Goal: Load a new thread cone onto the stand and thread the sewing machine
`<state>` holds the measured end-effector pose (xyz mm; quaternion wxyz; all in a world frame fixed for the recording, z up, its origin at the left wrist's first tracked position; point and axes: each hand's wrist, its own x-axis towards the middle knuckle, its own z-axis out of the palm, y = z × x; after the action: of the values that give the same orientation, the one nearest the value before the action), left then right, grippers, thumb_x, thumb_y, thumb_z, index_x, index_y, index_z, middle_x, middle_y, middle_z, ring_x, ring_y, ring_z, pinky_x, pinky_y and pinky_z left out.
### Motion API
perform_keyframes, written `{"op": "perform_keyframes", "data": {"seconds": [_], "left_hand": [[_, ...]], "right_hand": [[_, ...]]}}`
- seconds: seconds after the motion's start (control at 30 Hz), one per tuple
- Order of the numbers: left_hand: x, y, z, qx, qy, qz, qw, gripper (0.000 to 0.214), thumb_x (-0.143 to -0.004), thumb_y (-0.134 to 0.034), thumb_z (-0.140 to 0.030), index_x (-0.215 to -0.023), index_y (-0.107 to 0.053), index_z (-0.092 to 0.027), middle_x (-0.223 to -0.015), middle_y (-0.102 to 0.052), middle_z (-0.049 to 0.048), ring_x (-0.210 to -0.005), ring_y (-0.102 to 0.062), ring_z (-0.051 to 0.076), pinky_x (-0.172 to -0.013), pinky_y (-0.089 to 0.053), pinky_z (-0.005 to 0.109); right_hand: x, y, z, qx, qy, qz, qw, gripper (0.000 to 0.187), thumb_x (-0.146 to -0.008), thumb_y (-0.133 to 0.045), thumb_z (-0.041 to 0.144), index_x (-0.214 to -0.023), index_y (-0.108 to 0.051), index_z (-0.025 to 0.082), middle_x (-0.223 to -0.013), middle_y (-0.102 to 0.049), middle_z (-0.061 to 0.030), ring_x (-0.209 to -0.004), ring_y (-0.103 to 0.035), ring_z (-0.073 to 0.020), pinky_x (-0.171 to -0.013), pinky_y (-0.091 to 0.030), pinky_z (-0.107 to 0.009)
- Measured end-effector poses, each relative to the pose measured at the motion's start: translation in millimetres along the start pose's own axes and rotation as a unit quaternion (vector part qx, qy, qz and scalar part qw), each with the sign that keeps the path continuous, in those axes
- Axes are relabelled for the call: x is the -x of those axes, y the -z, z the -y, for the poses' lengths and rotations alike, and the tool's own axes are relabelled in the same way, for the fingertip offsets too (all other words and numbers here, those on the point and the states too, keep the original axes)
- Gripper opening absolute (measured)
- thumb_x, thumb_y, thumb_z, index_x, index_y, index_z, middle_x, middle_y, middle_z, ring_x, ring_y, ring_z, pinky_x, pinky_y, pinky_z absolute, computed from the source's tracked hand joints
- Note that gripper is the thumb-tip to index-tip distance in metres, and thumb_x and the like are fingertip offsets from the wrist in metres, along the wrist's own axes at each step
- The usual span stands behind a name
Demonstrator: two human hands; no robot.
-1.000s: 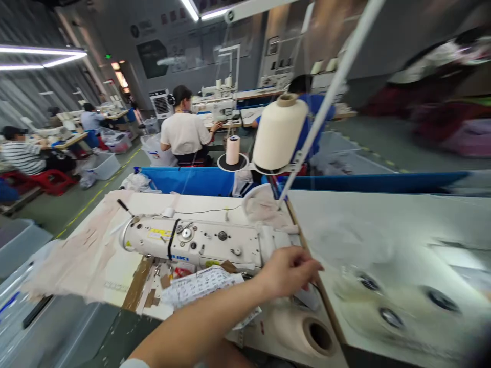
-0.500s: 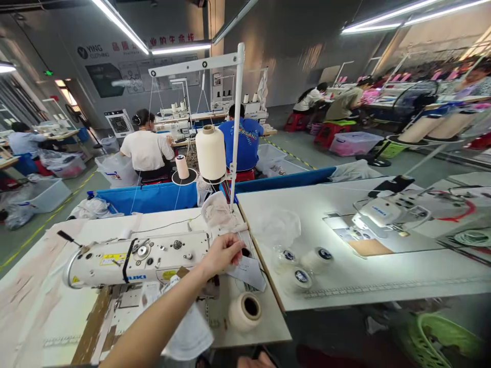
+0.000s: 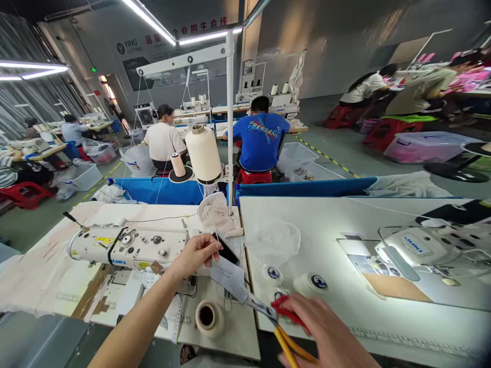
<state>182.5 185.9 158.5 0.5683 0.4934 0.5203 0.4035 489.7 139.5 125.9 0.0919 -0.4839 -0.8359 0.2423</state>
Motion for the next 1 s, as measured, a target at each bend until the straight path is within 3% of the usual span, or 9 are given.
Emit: {"op": "perform_keyframes", "data": {"seconds": [0.17,0.4,0.6,0.8,0.9,1.0], "left_hand": [[7.5,-16.2,-5.8,-0.027,-0.001,-0.033,0.999,0.050,-0.074,-0.067,-0.065,-0.070,-0.054,-0.016,-0.060,-0.062,0.0002,-0.043,-0.038,0.005,-0.044,-0.027,0.022],[15.1,-31.0,-6.4,-0.013,-0.009,-0.059,0.998,0.050,-0.073,-0.070,-0.062,-0.073,-0.057,-0.014,-0.064,-0.066,0.0031,-0.040,-0.034,0.003,-0.042,-0.023,0.021],[18.3,-37.6,-1.3,0.003,-0.002,-0.087,0.996,0.052,-0.070,-0.071,-0.065,-0.072,-0.056,-0.014,-0.062,-0.064,0.0014,-0.040,-0.039,0.004,-0.042,-0.025,0.020],[19.0,-43.6,4.3,0.034,0.012,-0.109,0.993,0.053,-0.066,-0.074,-0.065,-0.069,-0.054,-0.015,-0.056,-0.059,-0.0016,-0.040,-0.044,0.005,-0.043,-0.024,0.019],[18.7,-45.5,4.6,0.048,0.012,-0.122,0.991,0.055,-0.064,-0.075,-0.065,-0.067,-0.053,-0.016,-0.053,-0.055,-0.0031,-0.040,-0.043,0.005,-0.043,-0.024,0.019],[20.0,-46.9,5.7,0.062,0.013,-0.140,0.988,0.056,-0.061,-0.076,-0.067,-0.067,-0.053,-0.016,-0.050,-0.051,-0.0048,-0.039,-0.039,0.004,-0.042,-0.021,0.020]], "right_hand": [[-63.4,23.9,23.0,0.035,0.068,0.035,0.996,0.035,-0.068,-0.070,0.041,-0.094,-0.059,0.021,-0.103,-0.061,-0.0083,-0.096,-0.054,-0.0274,-0.087,-0.043,-0.040],[-93.0,34.9,27.8,0.084,0.157,0.051,0.983,0.030,-0.069,-0.073,0.040,-0.084,-0.057,0.020,-0.091,-0.063,-0.0038,-0.085,-0.056,-0.0230,-0.084,-0.041,-0.036],[-97.6,36.1,29.5,0.093,0.202,0.069,0.973,0.025,-0.077,-0.069,0.043,-0.078,-0.060,0.019,-0.079,-0.068,-0.0030,-0.076,-0.058,-0.0226,-0.069,-0.038,-0.031],[-91.3,25.9,20.9,0.107,0.173,0.105,0.974,0.031,-0.078,-0.067,0.048,-0.069,-0.060,0.019,-0.070,-0.069,-0.0046,-0.065,-0.062,-0.0210,-0.055,-0.028,-0.028],[-76.6,29.0,1.4,0.098,0.153,0.098,0.978,0.030,-0.078,-0.065,0.049,-0.069,-0.060,0.021,-0.070,-0.069,-0.0046,-0.066,-0.062,-0.0225,-0.054,-0.028,-0.028],[-53.9,40.8,-42.3,0.062,0.066,0.072,0.993,0.026,-0.080,-0.061,0.050,-0.074,-0.060,0.024,-0.070,-0.069,-0.0037,-0.068,-0.063,-0.0243,-0.056,-0.034,-0.029]]}}
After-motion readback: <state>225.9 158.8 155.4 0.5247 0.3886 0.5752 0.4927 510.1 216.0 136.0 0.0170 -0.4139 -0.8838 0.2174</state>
